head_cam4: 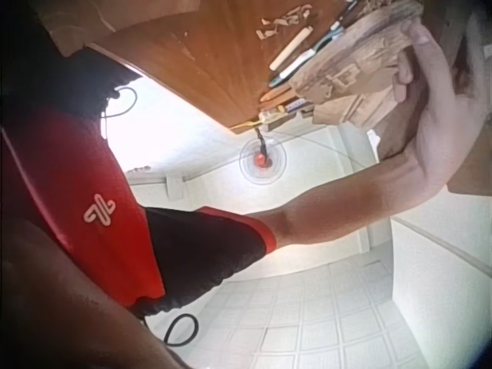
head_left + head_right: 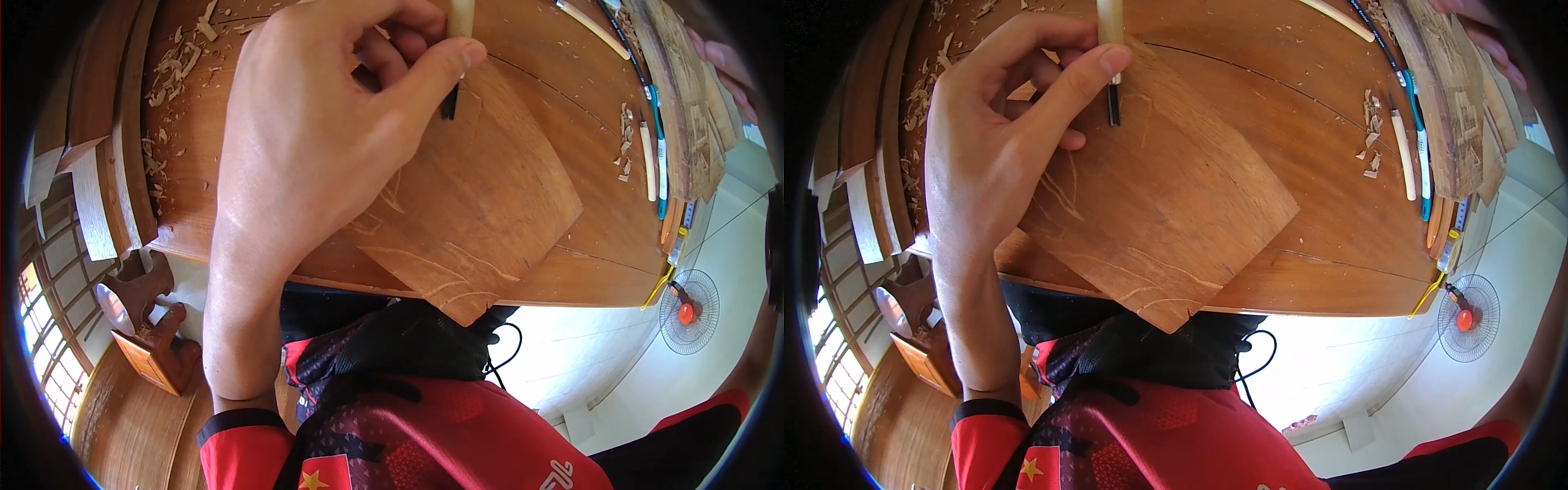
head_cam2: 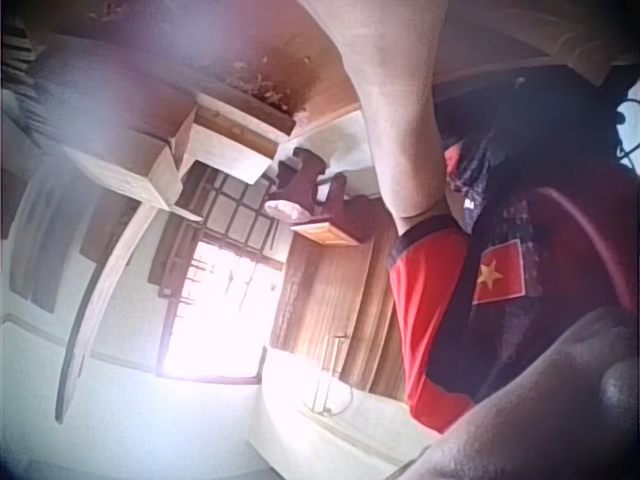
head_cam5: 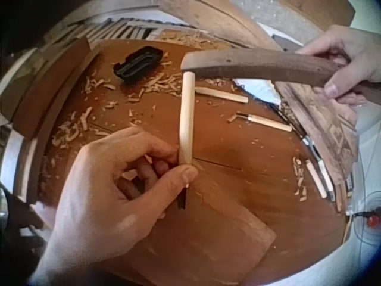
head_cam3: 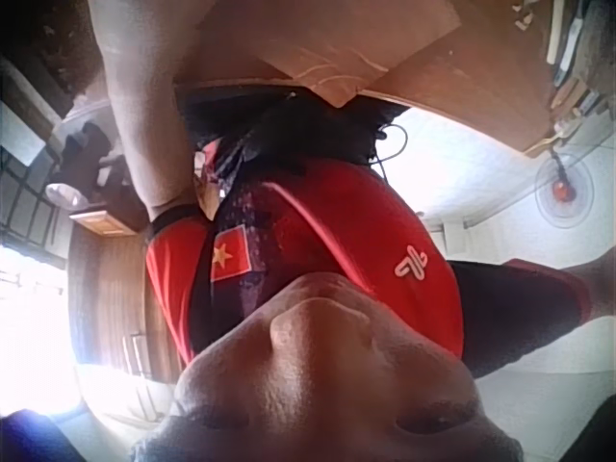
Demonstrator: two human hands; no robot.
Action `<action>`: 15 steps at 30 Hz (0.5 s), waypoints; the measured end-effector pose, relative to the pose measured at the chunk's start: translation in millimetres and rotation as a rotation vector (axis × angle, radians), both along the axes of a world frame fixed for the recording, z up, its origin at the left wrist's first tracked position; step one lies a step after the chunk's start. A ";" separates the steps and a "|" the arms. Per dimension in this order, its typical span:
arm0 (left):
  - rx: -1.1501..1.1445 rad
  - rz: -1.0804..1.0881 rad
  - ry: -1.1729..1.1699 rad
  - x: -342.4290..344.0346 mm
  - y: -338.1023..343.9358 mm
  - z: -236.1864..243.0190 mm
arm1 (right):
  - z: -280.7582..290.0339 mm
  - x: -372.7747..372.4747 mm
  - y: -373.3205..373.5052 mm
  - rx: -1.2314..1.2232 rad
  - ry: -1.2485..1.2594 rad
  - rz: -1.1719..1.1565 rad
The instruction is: Wood carving using a chisel and a wooden mallet on a piece of wood.
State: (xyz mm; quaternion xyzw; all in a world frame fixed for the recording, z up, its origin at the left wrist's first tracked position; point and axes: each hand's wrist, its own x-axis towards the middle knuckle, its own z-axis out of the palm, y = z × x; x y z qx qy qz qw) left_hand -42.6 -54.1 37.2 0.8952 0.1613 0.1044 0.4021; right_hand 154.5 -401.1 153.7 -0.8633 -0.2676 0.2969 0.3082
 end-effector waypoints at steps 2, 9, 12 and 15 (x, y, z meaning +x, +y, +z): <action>0.004 0.063 0.017 -16.6 18.3 -11.2 | -50.2 -70.5 200.2 0.040 0.090 0.089; -0.066 -0.004 -0.030 -10.9 7.5 -7.1 | -49.5 -141.7 333.3 -0.001 0.055 0.012; -0.016 -0.021 -0.091 -10.1 8.8 -17.3 | -45.5 -124.5 308.1 0.001 0.079 0.007; -0.085 -0.092 -0.245 -11.3 12.4 -18.6 | -37.8 -105.4 279.2 -0.001 0.099 0.006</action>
